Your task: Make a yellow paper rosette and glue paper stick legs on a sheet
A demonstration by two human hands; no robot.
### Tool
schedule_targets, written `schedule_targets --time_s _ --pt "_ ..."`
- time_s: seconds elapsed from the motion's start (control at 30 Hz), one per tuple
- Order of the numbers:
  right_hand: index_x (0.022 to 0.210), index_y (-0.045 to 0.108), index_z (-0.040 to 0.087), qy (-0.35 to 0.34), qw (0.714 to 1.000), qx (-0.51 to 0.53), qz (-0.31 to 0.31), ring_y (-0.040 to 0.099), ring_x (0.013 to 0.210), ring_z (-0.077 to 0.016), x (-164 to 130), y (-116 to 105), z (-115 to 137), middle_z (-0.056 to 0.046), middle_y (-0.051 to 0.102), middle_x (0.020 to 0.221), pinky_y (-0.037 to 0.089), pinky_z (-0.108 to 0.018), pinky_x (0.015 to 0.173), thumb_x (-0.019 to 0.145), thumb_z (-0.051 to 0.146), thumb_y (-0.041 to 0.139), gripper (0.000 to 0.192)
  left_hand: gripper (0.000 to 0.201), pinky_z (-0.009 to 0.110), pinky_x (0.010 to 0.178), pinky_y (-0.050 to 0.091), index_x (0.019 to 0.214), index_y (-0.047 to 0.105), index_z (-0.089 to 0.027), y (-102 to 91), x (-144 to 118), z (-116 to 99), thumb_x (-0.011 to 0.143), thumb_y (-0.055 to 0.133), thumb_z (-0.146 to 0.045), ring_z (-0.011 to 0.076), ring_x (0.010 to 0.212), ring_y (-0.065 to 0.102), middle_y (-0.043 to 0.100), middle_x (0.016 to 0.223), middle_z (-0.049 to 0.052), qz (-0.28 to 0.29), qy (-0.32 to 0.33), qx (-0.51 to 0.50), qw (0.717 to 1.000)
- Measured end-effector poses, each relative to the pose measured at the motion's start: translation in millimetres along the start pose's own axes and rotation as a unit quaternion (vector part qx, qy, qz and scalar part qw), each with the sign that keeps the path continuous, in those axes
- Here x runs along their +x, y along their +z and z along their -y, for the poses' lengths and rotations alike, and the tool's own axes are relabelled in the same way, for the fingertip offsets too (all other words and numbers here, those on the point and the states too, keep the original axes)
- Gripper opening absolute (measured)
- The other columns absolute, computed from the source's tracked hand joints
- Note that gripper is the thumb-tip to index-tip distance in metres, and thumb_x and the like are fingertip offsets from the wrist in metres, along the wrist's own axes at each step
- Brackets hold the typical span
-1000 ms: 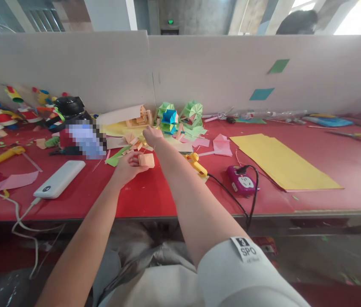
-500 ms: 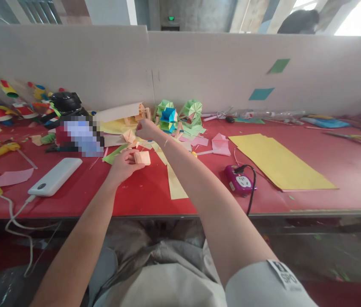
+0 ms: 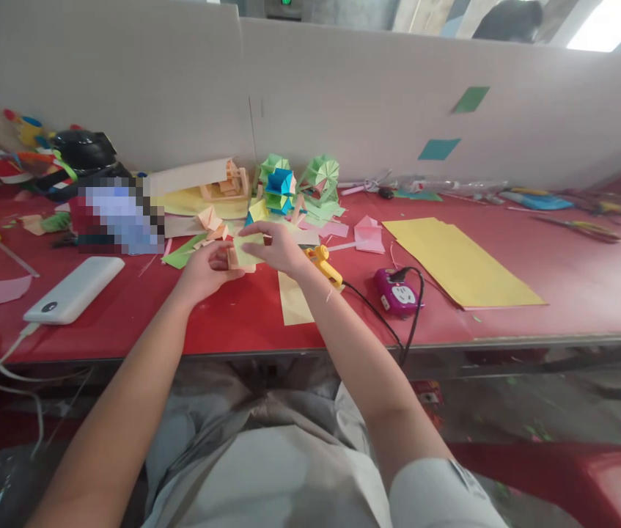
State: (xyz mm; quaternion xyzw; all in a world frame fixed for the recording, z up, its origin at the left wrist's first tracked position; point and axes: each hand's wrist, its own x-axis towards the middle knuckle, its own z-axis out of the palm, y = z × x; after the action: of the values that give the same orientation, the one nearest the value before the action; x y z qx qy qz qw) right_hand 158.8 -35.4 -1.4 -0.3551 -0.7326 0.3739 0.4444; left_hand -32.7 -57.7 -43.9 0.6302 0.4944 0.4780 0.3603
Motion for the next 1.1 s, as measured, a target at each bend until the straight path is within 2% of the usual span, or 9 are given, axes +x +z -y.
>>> schedule_targets --time_s 0.1,0.3,0.5,0.67,0.8,1.1 --pt "0.099 0.072 0.017 -0.015 1.000 0.009 -0.014 0.062 0.096 -0.0186 -5.9 4.9 -4.1 -0.006 0.070 0.106 0.048 -0.032 0.082 0.077 0.034 0.070 0.028 0.058 0.027 0.062 0.054 0.110 0.065 -0.020 0.6 -0.5 -2.2 0.057 0.088 -0.021 0.0148 0.066 0.065 0.064 0.082 -0.001 -0.005 -0.004 0.012 1.000" --pt "0.096 0.067 0.017 0.013 0.997 0.007 -0.074 0.057 0.076 -0.0137 -4.4 22.9 -11.5 -0.004 0.068 0.096 0.048 -0.029 0.072 0.070 0.032 0.075 0.031 0.066 0.027 0.063 0.054 0.112 0.065 -0.021 1.7 -0.5 -2.1 0.053 0.093 -0.026 0.0174 0.071 0.068 0.066 0.083 0.000 0.008 0.033 -0.017 0.999" --pt "0.094 0.065 0.017 0.032 0.995 -0.035 -0.092 0.051 0.066 -0.0128 -4.3 28.2 -12.3 0.001 0.060 0.077 0.044 -0.028 0.065 0.072 0.029 0.072 0.026 0.066 0.029 0.067 0.056 0.111 0.065 -0.020 2.3 -2.5 -6.3 0.053 0.093 -0.030 0.0188 0.072 0.068 0.065 0.084 0.001 0.009 0.045 -0.033 0.998" --pt "0.095 0.066 0.017 0.020 0.987 -0.099 -0.121 0.052 0.072 -0.0136 -6.8 29.8 -12.7 -0.003 0.063 0.094 0.046 -0.030 0.070 0.075 0.030 0.072 0.025 0.071 0.031 0.073 0.057 0.119 0.062 -0.020 1.6 -2.4 -4.5 0.056 0.092 -0.028 0.0194 0.076 0.070 0.066 0.087 0.001 0.027 0.052 -0.055 0.997" --pt "0.093 0.068 0.017 -0.009 0.978 -0.150 -0.145 0.054 0.079 -0.0158 -8.5 30.0 -11.8 -0.005 0.061 0.098 0.048 -0.032 0.078 0.076 0.028 0.072 0.021 0.074 0.032 0.074 0.058 0.123 0.061 -0.021 0.7 -2.8 -4.9 0.056 0.091 -0.028 0.0192 0.077 0.070 0.067 0.089 0.001 0.031 0.051 -0.062 0.996" --pt "0.098 0.068 0.018 -0.007 0.985 -0.127 -0.121 0.059 0.093 -0.0193 -10.1 30.7 -15.1 -0.008 0.064 0.106 0.050 -0.033 0.082 0.079 0.029 0.070 0.022 0.071 0.034 0.078 0.058 0.120 0.064 -0.021 -2.6 -2.9 -6.5 0.055 0.092 -0.030 0.0222 0.084 0.070 0.066 0.093 0.003 0.042 0.053 -0.070 0.995"
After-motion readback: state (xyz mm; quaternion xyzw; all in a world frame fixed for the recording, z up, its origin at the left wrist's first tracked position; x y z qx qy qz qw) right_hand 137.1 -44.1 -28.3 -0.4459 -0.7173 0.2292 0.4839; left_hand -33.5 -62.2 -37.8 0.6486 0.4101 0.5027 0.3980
